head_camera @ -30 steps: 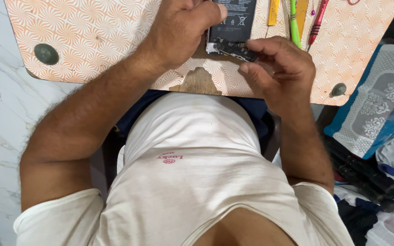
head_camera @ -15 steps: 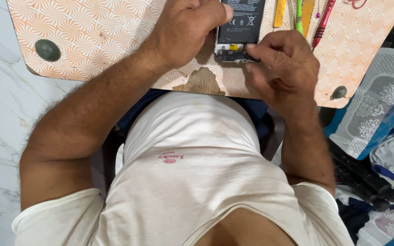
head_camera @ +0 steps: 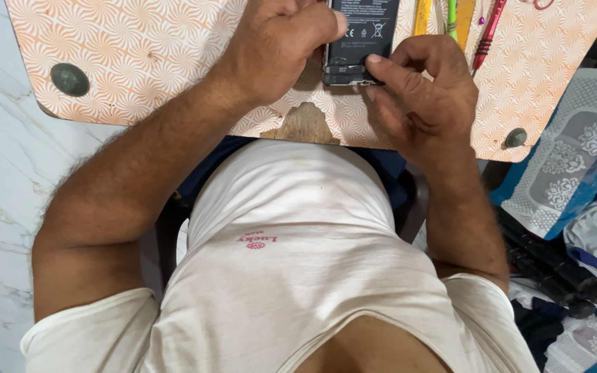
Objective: The person cleans a disassembled smartphone battery using a yellow utility knife to scrape residue and a green toothbrush with liquid soap to scrub the surface. They then reattach the battery to the phone chassis.
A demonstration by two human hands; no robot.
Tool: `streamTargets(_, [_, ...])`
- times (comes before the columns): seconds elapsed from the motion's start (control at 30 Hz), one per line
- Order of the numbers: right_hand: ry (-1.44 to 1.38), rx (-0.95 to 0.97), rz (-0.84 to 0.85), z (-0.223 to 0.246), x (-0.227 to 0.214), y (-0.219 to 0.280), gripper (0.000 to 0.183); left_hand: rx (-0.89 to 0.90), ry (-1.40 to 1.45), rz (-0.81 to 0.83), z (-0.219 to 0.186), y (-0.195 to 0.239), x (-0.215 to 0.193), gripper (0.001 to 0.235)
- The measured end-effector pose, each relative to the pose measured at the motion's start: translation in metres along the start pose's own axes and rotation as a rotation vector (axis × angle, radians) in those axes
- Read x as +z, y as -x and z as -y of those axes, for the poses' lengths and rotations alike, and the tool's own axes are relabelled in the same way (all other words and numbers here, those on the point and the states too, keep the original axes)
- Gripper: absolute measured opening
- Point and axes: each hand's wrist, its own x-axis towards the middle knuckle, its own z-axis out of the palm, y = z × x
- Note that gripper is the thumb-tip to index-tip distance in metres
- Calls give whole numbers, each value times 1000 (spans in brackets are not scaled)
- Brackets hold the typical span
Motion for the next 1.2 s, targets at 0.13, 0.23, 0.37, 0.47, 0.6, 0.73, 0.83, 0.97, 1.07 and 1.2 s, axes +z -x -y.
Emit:
streamTargets(0.13, [27, -3, 4, -2, 2, 0, 42, 77, -153, -59, 3, -4, 1, 20])
streamTargets(0.23, [46, 3, 13, -5, 1, 1, 42, -98, -222, -101, -2, -4, 4, 20])
streamTargets(0.37, [59, -23, -3, -8, 2, 3, 46, 20, 82, 39, -13, -6, 10, 24])
streamTargets(0.47, [51, 23, 10, -10, 2, 5, 44, 22, 25, 49, -14, -3, 9, 35])
streamTargets(0.6, [112, 7, -6, -11, 0, 5, 45, -10, -48, 56, -7, -2, 6, 42])
streamTargets(0.73, [101, 9, -14, -12, 0, 5, 44, 16, -61, 81, 1, -1, 2, 46])
streamTargets(0.83, [101, 42, -16, -11, -2, 6, 47, 35, -10, 73, 0, -3, 3, 55])
streamTargets(0.97, [-392, 288, -115, -12, 0, 9, 56, 125, 57, 103, -10, -7, 7, 58])
streamTargets(1.07, [-903, 492, -222, -12, 8, 12, 64, 72, 103, 102, -18, -3, 8, 58])
streamTargets(1.2, [-1246, 505, -230, -14, 25, 16, 52, 108, 64, 137, -22, 0, 9, 56])
